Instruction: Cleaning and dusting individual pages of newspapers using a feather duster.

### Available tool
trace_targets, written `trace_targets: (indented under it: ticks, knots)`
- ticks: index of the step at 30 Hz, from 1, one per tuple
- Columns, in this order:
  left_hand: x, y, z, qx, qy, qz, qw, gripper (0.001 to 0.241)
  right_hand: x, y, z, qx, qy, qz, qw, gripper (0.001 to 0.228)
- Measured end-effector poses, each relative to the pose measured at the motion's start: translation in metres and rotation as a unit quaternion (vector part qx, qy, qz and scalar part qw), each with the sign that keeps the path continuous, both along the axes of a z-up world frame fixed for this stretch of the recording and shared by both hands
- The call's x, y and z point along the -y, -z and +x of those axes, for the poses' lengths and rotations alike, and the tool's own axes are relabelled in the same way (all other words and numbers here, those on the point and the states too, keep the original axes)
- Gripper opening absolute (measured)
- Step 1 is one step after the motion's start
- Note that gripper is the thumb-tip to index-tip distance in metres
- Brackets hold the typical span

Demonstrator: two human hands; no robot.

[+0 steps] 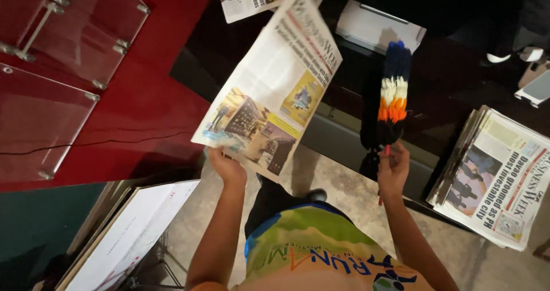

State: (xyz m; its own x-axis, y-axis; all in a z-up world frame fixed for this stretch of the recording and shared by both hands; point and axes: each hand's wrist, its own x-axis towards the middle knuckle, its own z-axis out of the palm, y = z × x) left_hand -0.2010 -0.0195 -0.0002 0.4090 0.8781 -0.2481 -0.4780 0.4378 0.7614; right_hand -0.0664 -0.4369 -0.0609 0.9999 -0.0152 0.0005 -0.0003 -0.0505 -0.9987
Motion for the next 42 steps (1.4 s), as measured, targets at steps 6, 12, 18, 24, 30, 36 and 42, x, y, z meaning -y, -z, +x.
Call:
trace_targets:
  ticks: [6,12,18,24,30,36,42]
  knots:
    - [-0.034,0.051,0.000,-0.225,0.012,-0.027,0.974,0.039,-0.018,0.003,0.003,0.035,-0.031,-0.041,0.998,0.046]
    - [-0.071,0.173,-0.002,-0.157,0.031,-0.012,0.987,0.036,-0.041,-0.024,0.004,0.032,-0.024,-0.143,0.989,0.044]
    - [-0.052,0.132,0.015,-0.112,0.130,-0.152,0.973,0.060,-0.053,-0.022,0.008,0.030,-0.013,-0.099,0.995,0.043]
    - [-0.064,0.154,0.031,-0.070,0.110,0.105,0.986,0.067,-0.057,-0.026,0.004,0.029,0.011,-0.070,0.997,0.042]
    - [-0.139,0.126,0.058,-0.057,0.271,0.270,0.922,0.070,-0.047,-0.019,-0.001,0.063,0.025,-0.046,0.997,0.040]
    - [-0.188,0.115,0.161,-0.212,0.300,0.498,0.786,0.083,-0.041,-0.030,-0.011,0.013,0.053,-0.019,0.998,0.041]
    - [-0.070,-0.031,0.214,-0.203,0.197,0.674,0.682,0.027,-0.051,-0.028,-0.015,-0.132,0.070,0.022,0.989,0.029]
